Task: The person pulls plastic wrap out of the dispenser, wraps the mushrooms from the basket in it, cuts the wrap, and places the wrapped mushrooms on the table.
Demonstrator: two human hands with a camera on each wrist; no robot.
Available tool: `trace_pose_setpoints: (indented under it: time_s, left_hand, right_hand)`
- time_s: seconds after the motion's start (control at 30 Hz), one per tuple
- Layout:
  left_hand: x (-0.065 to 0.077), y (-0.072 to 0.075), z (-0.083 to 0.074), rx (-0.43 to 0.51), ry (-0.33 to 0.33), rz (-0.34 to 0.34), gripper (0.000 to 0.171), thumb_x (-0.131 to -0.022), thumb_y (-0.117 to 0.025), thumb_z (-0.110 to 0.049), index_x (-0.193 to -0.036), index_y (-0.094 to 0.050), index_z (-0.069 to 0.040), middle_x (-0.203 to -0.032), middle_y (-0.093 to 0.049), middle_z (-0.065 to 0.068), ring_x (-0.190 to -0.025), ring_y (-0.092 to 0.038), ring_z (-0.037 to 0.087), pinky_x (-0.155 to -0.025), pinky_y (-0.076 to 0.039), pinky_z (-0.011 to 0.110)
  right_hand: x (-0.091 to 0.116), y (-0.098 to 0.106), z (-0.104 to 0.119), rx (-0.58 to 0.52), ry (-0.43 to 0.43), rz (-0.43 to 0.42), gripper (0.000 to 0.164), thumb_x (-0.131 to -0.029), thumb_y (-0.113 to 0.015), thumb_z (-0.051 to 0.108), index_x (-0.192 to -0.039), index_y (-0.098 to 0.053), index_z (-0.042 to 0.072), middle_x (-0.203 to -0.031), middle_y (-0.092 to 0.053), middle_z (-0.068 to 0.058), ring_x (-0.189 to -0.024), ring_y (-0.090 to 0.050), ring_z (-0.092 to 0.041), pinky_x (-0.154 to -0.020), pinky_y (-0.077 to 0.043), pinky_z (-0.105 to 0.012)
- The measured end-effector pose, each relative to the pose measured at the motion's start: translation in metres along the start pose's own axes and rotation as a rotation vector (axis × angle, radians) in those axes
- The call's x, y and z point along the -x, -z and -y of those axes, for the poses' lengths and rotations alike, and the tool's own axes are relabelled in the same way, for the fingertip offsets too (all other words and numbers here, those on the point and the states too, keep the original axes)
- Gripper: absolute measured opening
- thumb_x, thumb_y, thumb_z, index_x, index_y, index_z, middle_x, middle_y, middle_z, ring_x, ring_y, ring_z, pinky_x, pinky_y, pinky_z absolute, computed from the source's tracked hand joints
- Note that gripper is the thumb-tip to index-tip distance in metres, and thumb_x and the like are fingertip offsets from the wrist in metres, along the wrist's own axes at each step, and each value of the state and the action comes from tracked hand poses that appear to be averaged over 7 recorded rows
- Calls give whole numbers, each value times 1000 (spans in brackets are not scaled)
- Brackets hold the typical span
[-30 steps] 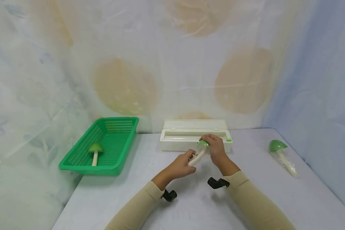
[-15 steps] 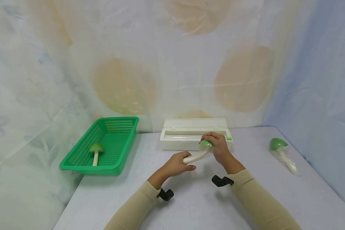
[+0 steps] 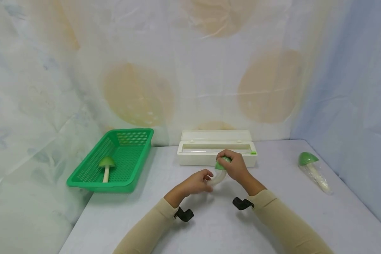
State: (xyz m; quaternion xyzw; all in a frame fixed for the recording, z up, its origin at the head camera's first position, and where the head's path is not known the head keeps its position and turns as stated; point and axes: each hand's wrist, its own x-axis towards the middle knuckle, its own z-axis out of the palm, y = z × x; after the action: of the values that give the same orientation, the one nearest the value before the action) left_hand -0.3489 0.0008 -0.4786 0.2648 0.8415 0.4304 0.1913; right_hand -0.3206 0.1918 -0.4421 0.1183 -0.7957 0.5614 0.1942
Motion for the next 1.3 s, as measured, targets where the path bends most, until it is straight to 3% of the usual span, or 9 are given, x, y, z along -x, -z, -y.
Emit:
trace_pose_setpoints:
  time_s: [0.17, 0.27, 0.37, 0.47, 0.67, 0.8, 0.97, 1.13, 1.3]
  left_hand:
    - [-3, -9, 0, -102, 1, -91, 45, -76, -83, -13, -111, -56, -8, -100, -61, 0, -86, -56, 14, -72, -48, 33]
    - [-5, -14, 1, -114, -29, -126, 36, -78, -74, -7, -107, -52, -7, -92, -59, 1, -78, -54, 15, -63, -46, 31]
    - [-6, -18, 4, -102, -68, -110, 32, -79, -62, -2, -109, -51, -6, -90, -59, 1, -73, -53, 15, -58, -44, 29]
    - [-5, -21, 5, -97, -103, -83, 31, -81, -54, -3, -112, -52, -5, -85, -62, -1, -69, -53, 14, -57, -44, 29]
    - [-1, -19, 7, -154, -164, -87, 22, -83, -53, -9, -105, -56, -9, -70, -53, -2, -58, -46, 12, -50, -38, 28]
    - [-3, -18, 6, -201, -198, -53, 17, -86, -65, -17, -100, -56, -11, -72, -54, -4, -60, -48, 10, -52, -41, 27]
    - [-7, -22, 9, -208, -227, -66, 20, -87, -72, -14, -104, -63, -12, -86, -63, -9, -73, -56, 6, -64, -47, 25]
    - [-9, -27, 11, -109, -199, -97, 13, -90, -70, -14, -100, -63, -8, -81, -68, -9, -68, -59, 5, -60, -49, 25]
    - [-8, -30, 6, -185, -161, -202, 30, -83, -79, -29, -102, -64, -12, -85, -66, -7, -71, -56, 5, -60, -46, 26]
  right_hand:
    - [10, -13, 21, -74, 58, -78, 8, -89, -60, -4, -89, -68, -6, -96, -66, -19, -80, -57, -19, -62, -48, -24]
    - [14, -17, 30, -59, 90, -126, 12, -90, -57, -5, -93, -69, -5, -107, -66, -19, -97, -61, -25, -76, -50, -26]
    - [12, -19, 19, -69, 70, -96, 22, -93, -54, -1, -108, -71, 0, -131, -59, -13, -124, -51, -25, -93, -44, -30]
    - [7, -15, 9, -162, 36, -10, 25, -97, -53, 2, -118, -67, -1, -140, -52, -12, -134, -42, -24, -102, -39, -31]
    - [-2, -7, -17, -420, 51, 100, 29, -99, -56, 14, -108, -67, -11, -114, -65, -24, -108, -62, -23, -81, -51, -24]
    - [-3, -6, -24, -589, 55, 67, 31, -99, -53, 9, -106, -60, -21, -119, -65, -17, -111, -61, -22, -88, -51, -31]
    - [-1, -11, -23, -840, -16, -1, 22, -98, -49, 0, -104, -69, -8, -104, -70, -12, -99, -66, -24, -87, -52, -36]
    - [-1, -14, -19, -838, -41, -97, 15, -98, -53, 1, -95, -68, -2, -81, -69, -9, -78, -70, -20, -71, -56, -29]
    - [-4, -18, -16, -713, -109, -124, 23, -102, -47, 8, -111, -60, -8, -77, -68, -6, -75, -69, -18, -67, -55, -27]
